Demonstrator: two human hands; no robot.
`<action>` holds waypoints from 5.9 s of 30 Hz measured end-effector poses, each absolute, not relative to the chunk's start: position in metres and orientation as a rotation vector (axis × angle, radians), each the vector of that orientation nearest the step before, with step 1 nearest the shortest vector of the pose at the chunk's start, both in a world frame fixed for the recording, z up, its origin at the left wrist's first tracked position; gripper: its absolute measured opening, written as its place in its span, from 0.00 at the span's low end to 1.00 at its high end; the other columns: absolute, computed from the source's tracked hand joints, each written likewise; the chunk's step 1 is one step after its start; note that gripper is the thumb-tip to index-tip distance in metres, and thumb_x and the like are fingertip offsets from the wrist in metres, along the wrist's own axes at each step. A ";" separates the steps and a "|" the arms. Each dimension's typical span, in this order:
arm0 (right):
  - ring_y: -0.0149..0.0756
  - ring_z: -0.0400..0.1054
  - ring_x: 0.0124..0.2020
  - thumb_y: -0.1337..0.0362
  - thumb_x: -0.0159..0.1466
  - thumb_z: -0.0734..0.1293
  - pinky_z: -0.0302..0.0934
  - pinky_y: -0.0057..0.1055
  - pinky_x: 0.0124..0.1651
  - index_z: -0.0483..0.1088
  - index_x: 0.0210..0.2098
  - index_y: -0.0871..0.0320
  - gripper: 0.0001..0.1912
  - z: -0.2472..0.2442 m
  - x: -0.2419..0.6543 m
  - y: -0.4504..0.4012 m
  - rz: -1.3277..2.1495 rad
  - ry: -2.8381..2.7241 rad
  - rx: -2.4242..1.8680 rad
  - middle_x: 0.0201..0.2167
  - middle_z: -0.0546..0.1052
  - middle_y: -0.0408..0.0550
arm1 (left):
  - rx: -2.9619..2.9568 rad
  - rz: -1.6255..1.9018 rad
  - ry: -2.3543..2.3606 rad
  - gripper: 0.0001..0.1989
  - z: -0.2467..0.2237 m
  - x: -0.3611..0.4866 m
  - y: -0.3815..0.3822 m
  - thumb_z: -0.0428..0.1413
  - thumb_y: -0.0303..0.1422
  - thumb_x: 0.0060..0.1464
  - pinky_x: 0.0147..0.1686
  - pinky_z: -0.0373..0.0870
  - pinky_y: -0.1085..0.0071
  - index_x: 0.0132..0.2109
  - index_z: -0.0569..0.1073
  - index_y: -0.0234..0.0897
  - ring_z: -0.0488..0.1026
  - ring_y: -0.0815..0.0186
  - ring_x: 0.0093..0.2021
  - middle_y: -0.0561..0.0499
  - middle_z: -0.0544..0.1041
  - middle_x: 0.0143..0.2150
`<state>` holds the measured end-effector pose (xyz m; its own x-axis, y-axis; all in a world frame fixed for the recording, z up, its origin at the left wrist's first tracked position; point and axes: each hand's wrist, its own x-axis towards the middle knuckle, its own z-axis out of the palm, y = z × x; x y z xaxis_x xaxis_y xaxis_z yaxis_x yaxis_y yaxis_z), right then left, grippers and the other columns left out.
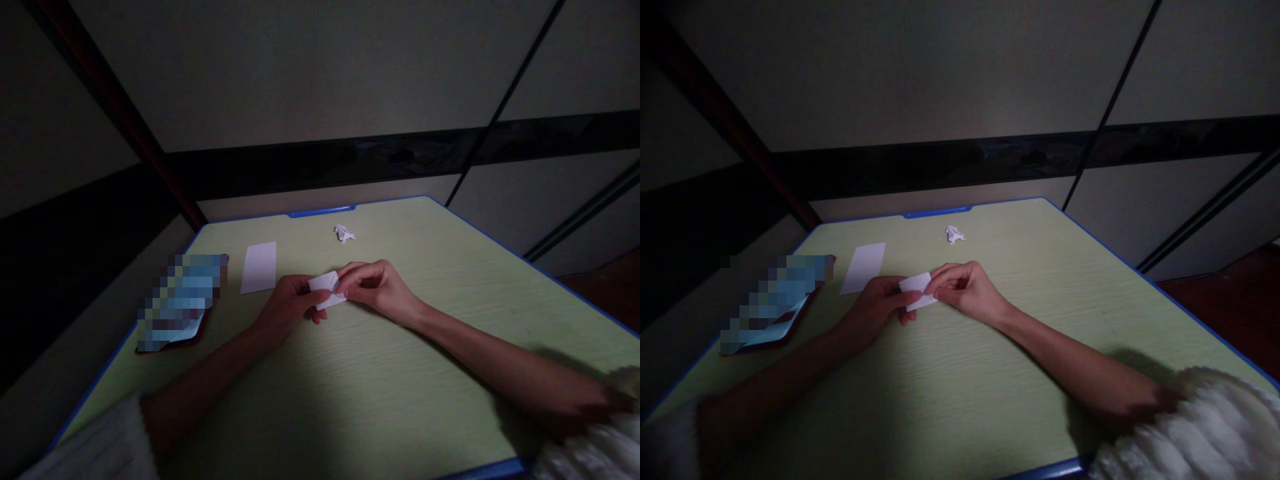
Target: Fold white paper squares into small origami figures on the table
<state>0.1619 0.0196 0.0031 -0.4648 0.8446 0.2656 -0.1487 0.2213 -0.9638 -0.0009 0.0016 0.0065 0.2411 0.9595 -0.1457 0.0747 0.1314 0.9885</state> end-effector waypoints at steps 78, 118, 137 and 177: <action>0.24 0.53 0.19 0.67 0.59 0.55 0.48 0.22 0.22 0.57 0.26 0.61 0.07 0.009 0.159 0.007 1.126 -2.048 -0.932 0.18 0.61 0.40 | 1.554 0.873 1.234 0.07 0.011 0.003 -0.006 0.53 0.31 0.42 0.18 0.59 0.77 0.22 0.67 0.31 0.64 0.73 0.17 0.57 0.67 0.15; 0.21 0.51 0.18 0.67 0.57 0.56 0.46 0.21 0.21 0.54 0.20 0.60 0.10 0.008 0.160 0.013 1.492 -1.928 -0.730 0.16 0.58 0.37 | 1.490 0.808 0.962 0.09 0.006 -0.001 -0.002 0.50 0.32 0.42 0.19 0.60 0.77 0.27 0.70 0.30 0.64 0.73 0.17 0.55 0.69 0.16; 0.25 0.59 0.22 0.74 0.51 0.54 0.54 0.25 0.28 0.60 0.21 0.63 0.06 0.009 0.162 0.012 1.734 -1.809 -0.522 0.19 0.65 0.43 | 1.295 0.848 0.897 0.08 0.001 -0.003 -0.002 0.56 0.33 0.39 0.18 0.63 0.77 0.26 0.70 0.31 0.65 0.73 0.17 0.54 0.71 0.19; 0.21 0.53 0.19 0.58 0.56 0.61 0.48 0.21 0.21 0.65 0.24 0.65 0.14 0.010 0.158 0.007 1.649 -1.905 -0.600 0.20 0.66 0.41 | 1.370 0.811 0.965 0.10 0.006 -0.001 -0.003 0.57 0.35 0.38 0.16 0.61 0.78 0.24 0.69 0.30 0.64 0.74 0.16 0.54 0.70 0.17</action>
<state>0.1576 0.0070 0.0095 -0.7525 0.6490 0.1120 -0.0180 0.1498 -0.9886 -0.0010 -0.0029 0.0058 0.4102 0.9081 -0.0844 0.0737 0.0592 0.9955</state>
